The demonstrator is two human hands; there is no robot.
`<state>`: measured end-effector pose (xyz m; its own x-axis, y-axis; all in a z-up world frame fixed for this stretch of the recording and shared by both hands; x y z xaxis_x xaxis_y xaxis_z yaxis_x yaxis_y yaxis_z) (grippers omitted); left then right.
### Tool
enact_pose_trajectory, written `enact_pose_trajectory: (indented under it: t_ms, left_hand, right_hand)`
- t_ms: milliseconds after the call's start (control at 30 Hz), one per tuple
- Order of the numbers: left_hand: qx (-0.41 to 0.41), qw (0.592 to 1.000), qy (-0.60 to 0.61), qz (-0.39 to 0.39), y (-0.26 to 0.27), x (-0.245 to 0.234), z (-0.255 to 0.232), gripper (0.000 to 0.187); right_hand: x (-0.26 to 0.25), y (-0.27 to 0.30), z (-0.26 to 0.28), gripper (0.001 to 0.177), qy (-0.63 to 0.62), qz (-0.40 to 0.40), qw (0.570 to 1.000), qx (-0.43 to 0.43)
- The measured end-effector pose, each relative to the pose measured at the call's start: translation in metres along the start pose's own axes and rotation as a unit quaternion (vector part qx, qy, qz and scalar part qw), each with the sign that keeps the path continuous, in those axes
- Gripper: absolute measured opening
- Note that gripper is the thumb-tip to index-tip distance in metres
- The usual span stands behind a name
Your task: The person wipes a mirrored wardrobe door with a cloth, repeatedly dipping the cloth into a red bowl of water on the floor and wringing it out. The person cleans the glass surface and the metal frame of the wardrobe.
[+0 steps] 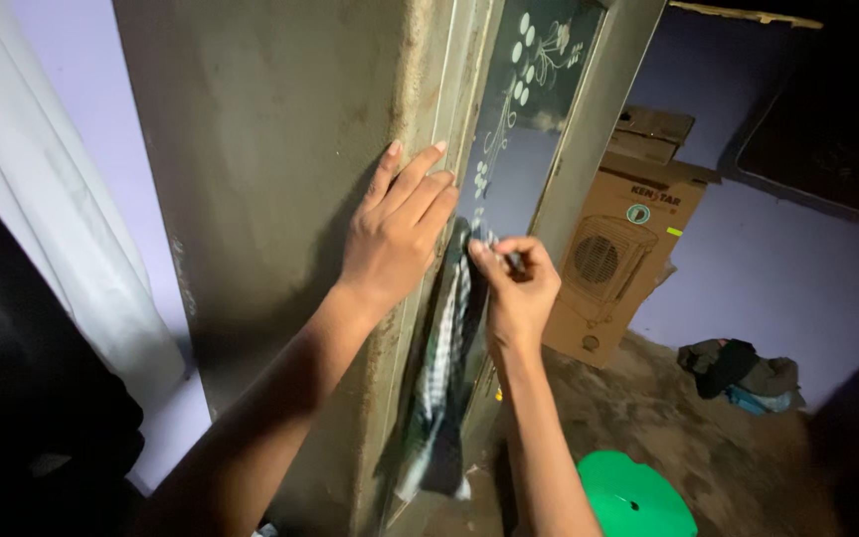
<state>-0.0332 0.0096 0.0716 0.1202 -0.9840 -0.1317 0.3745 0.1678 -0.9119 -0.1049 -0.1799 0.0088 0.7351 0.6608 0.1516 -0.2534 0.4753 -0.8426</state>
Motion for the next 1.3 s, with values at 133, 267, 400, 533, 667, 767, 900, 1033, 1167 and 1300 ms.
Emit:
enact_pose_trajectory:
  t_ms: [133, 267, 400, 533, 667, 767, 900, 1033, 1167, 1300]
  left_hand:
    - [-0.010, 1.000, 0.025, -0.001, 0.000, -0.001, 0.002, 0.023]
    - [-0.002, 1.000, 0.012, -0.002, 0.002, 0.001, 0.000, 0.021]
    - [0.000, 1.000, 0.001, -0.006, 0.000, 0.001, -0.001, 0.017]
    - [-0.007, 1.000, -0.003, 0.000, 0.001, 0.002, 0.000, 0.022]
    - [-0.004, 1.000, 0.009, -0.005, 0.000, -0.001, 0.001, 0.022]
    - [-0.012, 1.000, 0.022, -0.005, 0.000, -0.002, 0.001, 0.023]
    - [-0.002, 1.000, 0.015, -0.012, 0.001, -0.003, 0.000, 0.022]
    - [-0.004, 1.000, 0.012, -0.011, 0.002, 0.000, 0.001, 0.016]
    - [0.001, 1.000, 0.005, -0.015, 0.002, 0.002, 0.000, 0.018]
    - [-0.001, 1.000, 0.008, -0.010, 0.001, -0.001, 0.000, 0.021]
  right_hand:
    - [0.042, 0.007, 0.018, 0.018, 0.073, 0.014, 0.991, -0.109]
    - [0.062, 0.059, 0.028, 0.040, 0.259, 0.006, 0.946, -0.193]
    - [0.058, 0.105, 0.012, 0.041, 0.327, 0.013, 0.931, -0.164]
    - [0.048, 0.090, 0.012, 0.032, 0.282, 0.012, 0.947, -0.152]
    - [0.062, 0.032, 0.060, 0.034, 0.315, -0.006, 0.918, -0.240]
    - [0.068, 0.011, 0.071, 0.037, 0.289, 0.016, 0.935, -0.204]
    - [0.063, 0.054, 0.046, 0.041, 0.295, 0.000, 0.941, -0.166]
    - [0.042, 0.099, -0.014, 0.042, 0.292, -0.046, 0.955, -0.005]
    - [0.035, 0.088, -0.018, 0.038, 0.241, -0.061, 0.968, -0.036]
    - [0.045, 0.041, 0.014, 0.038, 0.228, -0.053, 0.964, -0.124]
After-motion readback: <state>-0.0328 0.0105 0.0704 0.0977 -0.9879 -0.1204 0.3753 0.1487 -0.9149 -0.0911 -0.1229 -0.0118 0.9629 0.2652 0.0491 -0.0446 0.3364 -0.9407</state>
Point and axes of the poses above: each hand's wrist, its own y-axis away from the middle knuckle, its own x-axis out of the palm, z = x × y, the point moved 10 cm from there along -y, towards the middle knuckle, and after that the axes turned 11 degrees about z, right-handed, at the moved point
